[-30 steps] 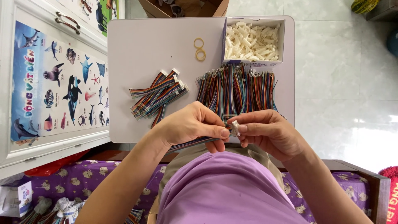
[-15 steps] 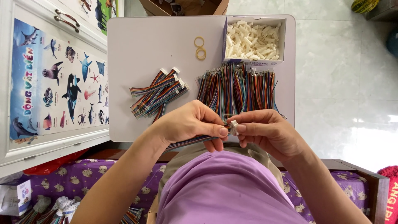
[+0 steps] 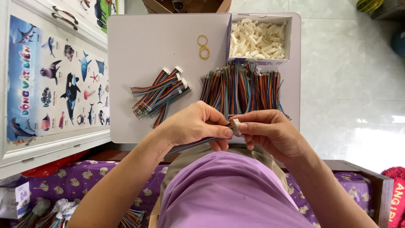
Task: Manually attach plastic connectors to the ends of multi-colored ribbon cables.
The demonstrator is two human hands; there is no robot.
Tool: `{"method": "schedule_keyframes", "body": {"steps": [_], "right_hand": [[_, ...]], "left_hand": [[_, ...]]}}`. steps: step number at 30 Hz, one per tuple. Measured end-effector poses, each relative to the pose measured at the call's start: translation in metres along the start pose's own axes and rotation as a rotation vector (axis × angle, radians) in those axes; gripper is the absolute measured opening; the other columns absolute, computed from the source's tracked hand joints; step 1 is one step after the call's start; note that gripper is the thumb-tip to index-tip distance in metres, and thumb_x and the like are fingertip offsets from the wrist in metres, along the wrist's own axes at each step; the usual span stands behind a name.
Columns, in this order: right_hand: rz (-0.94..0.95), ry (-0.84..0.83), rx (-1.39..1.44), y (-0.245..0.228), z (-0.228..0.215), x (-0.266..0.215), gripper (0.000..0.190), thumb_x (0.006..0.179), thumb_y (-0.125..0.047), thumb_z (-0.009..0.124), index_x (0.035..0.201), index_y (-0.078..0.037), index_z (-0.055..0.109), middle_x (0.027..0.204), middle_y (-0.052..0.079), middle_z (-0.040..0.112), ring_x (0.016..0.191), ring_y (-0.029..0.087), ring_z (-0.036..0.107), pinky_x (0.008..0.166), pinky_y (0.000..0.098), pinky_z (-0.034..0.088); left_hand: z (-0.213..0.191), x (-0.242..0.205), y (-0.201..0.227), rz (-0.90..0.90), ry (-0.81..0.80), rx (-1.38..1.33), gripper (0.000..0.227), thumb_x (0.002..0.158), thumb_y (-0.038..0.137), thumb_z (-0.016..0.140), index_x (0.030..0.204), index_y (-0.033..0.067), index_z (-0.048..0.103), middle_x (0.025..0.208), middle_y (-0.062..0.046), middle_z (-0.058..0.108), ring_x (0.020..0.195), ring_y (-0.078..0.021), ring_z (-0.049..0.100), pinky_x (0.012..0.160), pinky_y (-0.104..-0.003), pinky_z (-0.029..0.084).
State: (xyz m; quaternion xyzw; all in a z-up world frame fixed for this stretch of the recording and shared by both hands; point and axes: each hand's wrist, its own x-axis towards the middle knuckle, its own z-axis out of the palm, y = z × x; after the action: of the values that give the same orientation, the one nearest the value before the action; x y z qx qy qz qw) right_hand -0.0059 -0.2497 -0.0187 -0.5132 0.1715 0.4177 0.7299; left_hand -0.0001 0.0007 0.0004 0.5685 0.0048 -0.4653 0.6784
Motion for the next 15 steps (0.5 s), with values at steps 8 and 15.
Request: {"method": "schedule_keyframes", "body": {"steps": [8, 15], "right_hand": [[-0.069, -0.049, -0.007, -0.001, 0.003, -0.002, 0.025, 0.087, -0.003, 0.075, 0.110, 0.006, 0.077, 0.086, 0.012, 0.077, 0.067, 0.014, 0.069, 0.060, 0.0274, 0.058], [-0.006, -0.075, 0.123, 0.005, 0.000, 0.000, 0.026, 0.088, -0.005, 0.076, 0.111, 0.006, 0.075, 0.085, 0.012, 0.076, 0.068, 0.015, 0.069, 0.059, 0.0290, 0.056]], "left_hand": [[-0.006, 0.002, -0.004, -0.005, -0.059, -0.092, 0.023, 0.091, 0.015, 0.075, 0.095, -0.0068, 0.076, 0.082, -0.014, 0.078, 0.073, -0.0180, 0.076, 0.068, -0.031, 0.064], [-0.010, 0.003, -0.005, 0.026, -0.060, -0.056, 0.023, 0.090, 0.015, 0.077, 0.094, -0.0078, 0.076, 0.082, -0.015, 0.077, 0.073, -0.0188, 0.076, 0.068, -0.031, 0.064]]}}
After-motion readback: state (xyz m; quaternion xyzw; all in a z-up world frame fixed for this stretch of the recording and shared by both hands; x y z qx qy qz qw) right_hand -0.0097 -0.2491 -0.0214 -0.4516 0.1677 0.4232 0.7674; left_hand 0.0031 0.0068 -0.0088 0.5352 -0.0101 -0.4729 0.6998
